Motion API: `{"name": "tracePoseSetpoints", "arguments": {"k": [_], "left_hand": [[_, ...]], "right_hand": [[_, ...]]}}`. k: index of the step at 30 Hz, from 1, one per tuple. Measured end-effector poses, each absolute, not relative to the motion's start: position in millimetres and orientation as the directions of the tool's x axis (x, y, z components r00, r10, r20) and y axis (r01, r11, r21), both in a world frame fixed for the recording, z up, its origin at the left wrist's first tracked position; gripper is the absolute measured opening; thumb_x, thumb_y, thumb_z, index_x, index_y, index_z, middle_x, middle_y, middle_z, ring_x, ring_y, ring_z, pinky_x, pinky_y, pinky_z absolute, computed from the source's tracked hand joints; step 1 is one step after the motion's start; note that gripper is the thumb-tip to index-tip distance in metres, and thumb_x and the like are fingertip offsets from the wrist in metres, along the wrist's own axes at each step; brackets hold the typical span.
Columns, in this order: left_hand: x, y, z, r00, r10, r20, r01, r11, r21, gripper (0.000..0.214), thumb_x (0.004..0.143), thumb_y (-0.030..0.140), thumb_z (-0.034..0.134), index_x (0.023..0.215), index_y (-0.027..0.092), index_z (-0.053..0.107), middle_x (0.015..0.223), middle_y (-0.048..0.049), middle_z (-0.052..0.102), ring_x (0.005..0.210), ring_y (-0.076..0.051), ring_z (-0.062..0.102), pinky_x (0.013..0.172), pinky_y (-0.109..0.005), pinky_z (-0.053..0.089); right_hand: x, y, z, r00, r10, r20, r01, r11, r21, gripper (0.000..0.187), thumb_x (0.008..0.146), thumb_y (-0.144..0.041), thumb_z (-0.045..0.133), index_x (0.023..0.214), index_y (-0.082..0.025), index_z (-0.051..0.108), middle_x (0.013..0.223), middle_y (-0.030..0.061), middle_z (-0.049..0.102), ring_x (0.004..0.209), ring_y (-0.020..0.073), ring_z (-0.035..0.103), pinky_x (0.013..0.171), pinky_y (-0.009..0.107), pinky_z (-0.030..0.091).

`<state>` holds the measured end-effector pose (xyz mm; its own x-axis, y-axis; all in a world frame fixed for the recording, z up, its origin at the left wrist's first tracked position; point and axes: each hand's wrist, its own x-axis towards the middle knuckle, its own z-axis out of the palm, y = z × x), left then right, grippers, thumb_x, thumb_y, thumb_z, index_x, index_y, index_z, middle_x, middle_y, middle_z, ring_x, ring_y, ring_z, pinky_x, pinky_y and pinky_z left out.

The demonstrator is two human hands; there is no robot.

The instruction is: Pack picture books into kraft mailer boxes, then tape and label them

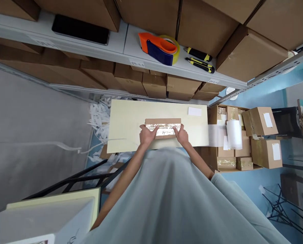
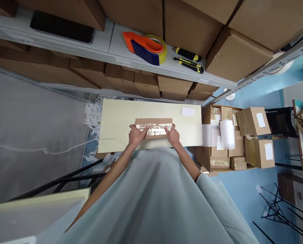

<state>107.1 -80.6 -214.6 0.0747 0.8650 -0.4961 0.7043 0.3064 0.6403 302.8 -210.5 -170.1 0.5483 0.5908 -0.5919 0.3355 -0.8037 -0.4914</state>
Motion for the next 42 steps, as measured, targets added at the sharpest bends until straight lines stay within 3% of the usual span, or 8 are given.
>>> {"name": "tracePoseSetpoints", "arguments": {"k": [8,15,21,28,32,35,39,42], "left_hand": [[81.9,-74.1,-218.0,0.296,0.853,-0.429,0.718,0.097,0.689,0.047,0.107,0.06,0.049,0.116,0.021,0.073,0.119,-0.019,0.081,0.119,-0.04,0.075,0.103,-0.047,0.058],[73.0,-83.6,-204.5,0.368,0.888,-0.278,0.559,0.028,0.829,0.042,0.097,0.049,0.066,0.127,0.019,0.07,0.137,-0.0151,0.074,0.119,-0.027,0.074,0.101,-0.039,0.064],[97.6,-95.1,-205.1,0.207,0.874,-0.44,0.759,0.14,0.635,0.037,0.09,0.022,0.068,0.127,0.019,0.071,0.118,-0.0134,0.083,0.11,-0.031,0.079,0.105,-0.044,0.062],[105.3,-102.6,-217.3,0.121,0.899,-0.421,0.854,0.122,0.506,0.061,0.08,0.014,0.064,0.141,0.013,0.065,0.141,-0.0233,0.073,0.139,-0.041,0.068,0.122,-0.056,0.052],[132.8,-102.0,-205.4,0.276,0.954,-0.115,0.757,-0.142,0.638,0.074,0.085,0.016,0.063,0.158,0.013,0.053,0.172,-0.0228,0.048,0.166,-0.038,0.04,0.139,-0.056,0.033],[188.2,-98.6,-198.2,0.484,0.873,-0.056,0.59,-0.278,0.758,0.062,0.094,0.021,0.057,0.156,0.022,0.057,0.164,-0.0148,0.058,0.155,-0.031,0.056,0.132,-0.049,0.046],[290.0,-95.5,-218.3,0.653,0.731,-0.201,0.471,-0.183,0.863,0.052,0.097,0.023,0.056,0.148,0.022,0.063,0.153,-0.014,0.067,0.137,-0.028,0.069,0.124,-0.046,0.053],[356.9,-92.3,-253.8,0.564,0.682,-0.466,0.597,0.053,0.801,0.051,0.093,0.02,0.06,0.144,0.017,0.062,0.151,-0.0203,0.066,0.134,-0.032,0.07,0.118,-0.049,0.055]], "right_hand": [[327.8,-222.1,-175.6,0.396,0.701,-0.593,0.352,-0.712,-0.608,0.066,0.118,-0.057,0.03,0.164,-0.015,0.052,0.143,0.0214,0.075,0.132,0.0385,0.071,0.114,0.048,0.052],[356.8,-256.9,-175.1,0.419,0.863,-0.283,0.38,-0.45,-0.808,0.061,0.106,-0.057,0.063,0.16,-0.028,0.063,0.15,0.0125,0.071,0.126,0.0301,0.072,0.108,0.046,0.062],[362.8,-262.9,-219.6,0.467,0.848,-0.25,0.351,-0.437,-0.828,0.061,0.104,-0.029,0.06,0.165,-0.029,0.06,0.138,0.0103,0.073,0.115,0.0241,0.076,0.108,0.044,0.066],[364.9,-263.6,-260.7,0.396,0.864,-0.311,0.436,-0.475,-0.765,0.055,0.105,-0.015,0.051,0.156,-0.023,0.068,0.148,0.0116,0.074,0.129,0.0255,0.074,0.115,0.042,0.061],[415.3,-260.7,-276.3,0.631,0.732,-0.257,0.391,-0.586,-0.71,0.043,0.11,-0.025,0.053,0.147,-0.016,0.073,0.148,0.0175,0.073,0.131,0.0283,0.074,0.117,0.043,0.058],[468.1,-249.5,-290.9,0.798,0.546,-0.257,0.247,-0.684,-0.686,0.042,0.109,-0.028,0.056,0.144,-0.011,0.072,0.145,0.0229,0.073,0.126,0.0298,0.076,0.112,0.042,0.06],[519.9,-229.7,-312.8,0.876,0.352,-0.331,0.049,-0.746,-0.664,0.041,0.105,-0.026,0.061,0.14,-0.007,0.073,0.136,0.0249,0.076,0.116,0.029,0.078,0.106,0.039,0.061],[532.8,-218.5,-329.0,0.886,0.312,-0.342,0.014,-0.757,-0.653,0.041,0.103,-0.023,0.062,0.138,-0.004,0.073,0.134,0.0263,0.074,0.109,0.028,0.079,0.103,0.038,0.061]]}}
